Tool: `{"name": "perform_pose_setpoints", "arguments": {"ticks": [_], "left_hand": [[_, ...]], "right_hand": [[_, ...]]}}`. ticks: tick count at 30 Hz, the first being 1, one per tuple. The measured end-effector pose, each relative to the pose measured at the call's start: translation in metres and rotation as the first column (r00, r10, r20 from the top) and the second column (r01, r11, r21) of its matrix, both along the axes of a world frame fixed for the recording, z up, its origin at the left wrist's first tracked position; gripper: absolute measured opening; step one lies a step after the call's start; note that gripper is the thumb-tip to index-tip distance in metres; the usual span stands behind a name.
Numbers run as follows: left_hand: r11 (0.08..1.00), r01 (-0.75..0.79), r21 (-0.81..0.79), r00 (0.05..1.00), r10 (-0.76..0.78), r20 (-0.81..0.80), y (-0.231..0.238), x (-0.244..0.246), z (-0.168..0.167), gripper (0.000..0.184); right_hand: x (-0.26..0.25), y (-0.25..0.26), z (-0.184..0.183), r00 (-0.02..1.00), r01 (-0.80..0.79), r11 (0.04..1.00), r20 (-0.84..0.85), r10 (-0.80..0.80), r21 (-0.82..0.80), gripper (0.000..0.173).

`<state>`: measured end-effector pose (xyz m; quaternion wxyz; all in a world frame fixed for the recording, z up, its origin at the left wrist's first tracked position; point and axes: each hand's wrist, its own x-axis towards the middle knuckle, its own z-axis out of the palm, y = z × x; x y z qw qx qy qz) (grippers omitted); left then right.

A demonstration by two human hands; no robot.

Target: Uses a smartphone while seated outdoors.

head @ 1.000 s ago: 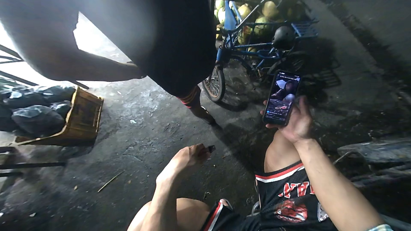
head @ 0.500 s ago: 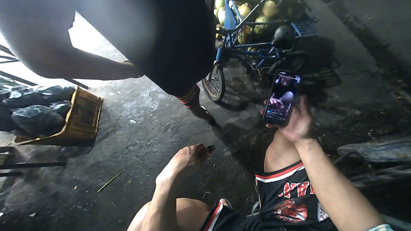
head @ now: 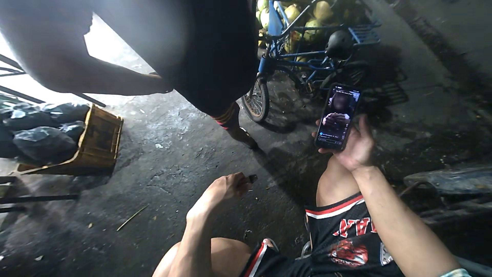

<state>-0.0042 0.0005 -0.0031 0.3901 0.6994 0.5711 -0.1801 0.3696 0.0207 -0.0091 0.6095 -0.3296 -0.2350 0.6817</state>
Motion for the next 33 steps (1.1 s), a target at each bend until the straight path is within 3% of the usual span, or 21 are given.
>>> {"name": "perform_pose_setpoints", "arguments": {"ticks": [33], "left_hand": [[1.0,0.003,-0.006,1.0,-0.004,-0.02,0.0005,0.0014,0.0026,0.04]], "right_hand": [[0.0005,0.0008,0.0008,1.0,0.007,0.999,-0.001,-0.007,-0.033,0.083]]}}
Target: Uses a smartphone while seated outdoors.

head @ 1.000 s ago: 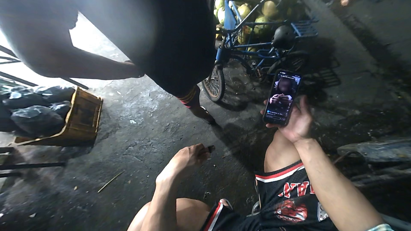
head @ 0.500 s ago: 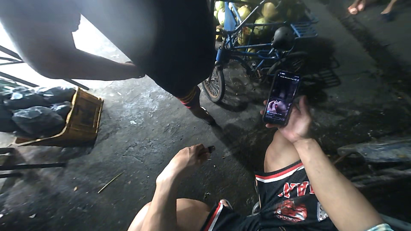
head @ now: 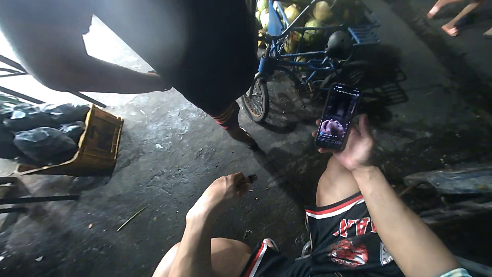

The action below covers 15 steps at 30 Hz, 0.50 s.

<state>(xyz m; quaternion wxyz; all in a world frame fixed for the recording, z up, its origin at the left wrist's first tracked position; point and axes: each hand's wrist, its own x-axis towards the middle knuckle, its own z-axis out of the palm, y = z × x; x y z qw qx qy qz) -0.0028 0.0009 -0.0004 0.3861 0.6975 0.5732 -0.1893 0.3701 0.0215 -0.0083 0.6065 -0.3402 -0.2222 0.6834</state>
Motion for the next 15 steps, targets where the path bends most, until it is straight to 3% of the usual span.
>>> {"name": "perform_pose_setpoints", "arguments": {"ticks": [15], "left_hand": [[1.0,-0.003,-0.015,1.0,0.003,0.002,0.001,0.0001,0.0003,0.039]], "right_hand": [[0.0001,-0.0007,-0.0004,1.0,-0.005,1.0,0.02,0.004,0.02,0.083]]}}
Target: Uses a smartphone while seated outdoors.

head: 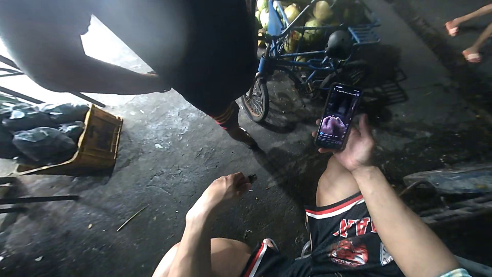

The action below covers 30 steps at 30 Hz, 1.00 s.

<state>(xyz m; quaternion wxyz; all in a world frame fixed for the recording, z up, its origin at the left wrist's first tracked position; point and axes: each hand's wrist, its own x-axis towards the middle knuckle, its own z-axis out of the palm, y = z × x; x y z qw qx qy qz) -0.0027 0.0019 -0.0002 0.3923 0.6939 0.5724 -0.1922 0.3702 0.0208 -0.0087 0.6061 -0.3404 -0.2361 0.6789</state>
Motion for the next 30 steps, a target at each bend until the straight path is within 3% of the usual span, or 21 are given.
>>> {"name": "perform_pose_setpoints", "arguments": {"ticks": [8,17,22,27,30], "left_hand": [[1.0,0.002,0.01,1.0,-0.002,0.009,-0.0011,-0.0014,-0.0011,0.04],[1.0,0.004,0.019,0.999,-0.005,0.036,-0.0015,-0.0019,-0.001,0.039],[1.0,0.012,0.011,1.0,-0.012,0.016,-0.0008,-0.001,-0.0011,0.039],[1.0,0.012,0.009,1.0,-0.012,0.026,-0.0009,0.0,0.0012,0.038],[1.0,0.014,0.011,0.999,-0.015,0.029,-0.0003,0.0,0.0024,0.038]], "right_hand": [[0.0,0.0003,-0.0013,1.0,0.003,1.0,-0.01,-0.003,-0.002,0.081],[0.0,-0.0007,-0.0055,0.999,0.002,1.0,0.043,-0.001,-0.02,0.045],[-0.0011,-0.0011,-0.006,0.997,0.008,1.0,0.073,-0.006,-0.02,0.042],[-0.0039,-0.0019,-0.0013,0.993,0.048,0.998,0.115,-0.043,-0.044,0.05],[-0.0035,-0.001,-0.0008,0.993,0.029,0.999,0.111,-0.025,-0.03,0.043]]}}
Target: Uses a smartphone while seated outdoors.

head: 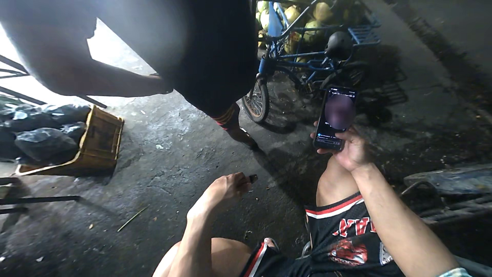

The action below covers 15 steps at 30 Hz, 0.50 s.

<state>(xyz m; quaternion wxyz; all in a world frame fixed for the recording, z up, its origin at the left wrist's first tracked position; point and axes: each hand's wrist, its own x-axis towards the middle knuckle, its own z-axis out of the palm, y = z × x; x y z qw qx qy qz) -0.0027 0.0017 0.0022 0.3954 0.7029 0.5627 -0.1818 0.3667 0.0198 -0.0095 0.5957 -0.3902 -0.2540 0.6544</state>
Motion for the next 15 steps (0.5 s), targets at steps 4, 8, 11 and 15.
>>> {"name": "perform_pose_setpoints", "arguments": {"ticks": [4,8,11,15], "left_hand": [[1.0,0.008,-0.002,1.0,-0.008,-0.007,0.0018,0.0023,0.0014,0.039],[1.0,0.018,-0.007,1.0,-0.018,-0.016,0.0049,0.0052,0.0038,0.04],[1.0,0.02,0.009,1.0,-0.019,-0.021,0.0066,0.0058,0.0001,0.04],[1.0,0.018,0.011,1.0,-0.018,-0.006,0.0091,0.0074,-0.0011,0.04]], "right_hand": [[0.0018,0.0008,-0.0012,0.999,-0.043,0.999,0.007,0.043,0.001,0.06],[0.0036,0.0014,-0.0022,0.999,-0.025,1.0,-0.033,0.025,0.017,0.069],[0.0061,0.0005,-0.0028,0.999,-0.037,0.999,-0.039,0.038,0.031,0.072],[0.0071,0.0004,-0.0024,1.0,-0.02,1.0,-0.014,0.02,0.006,0.069]]}}
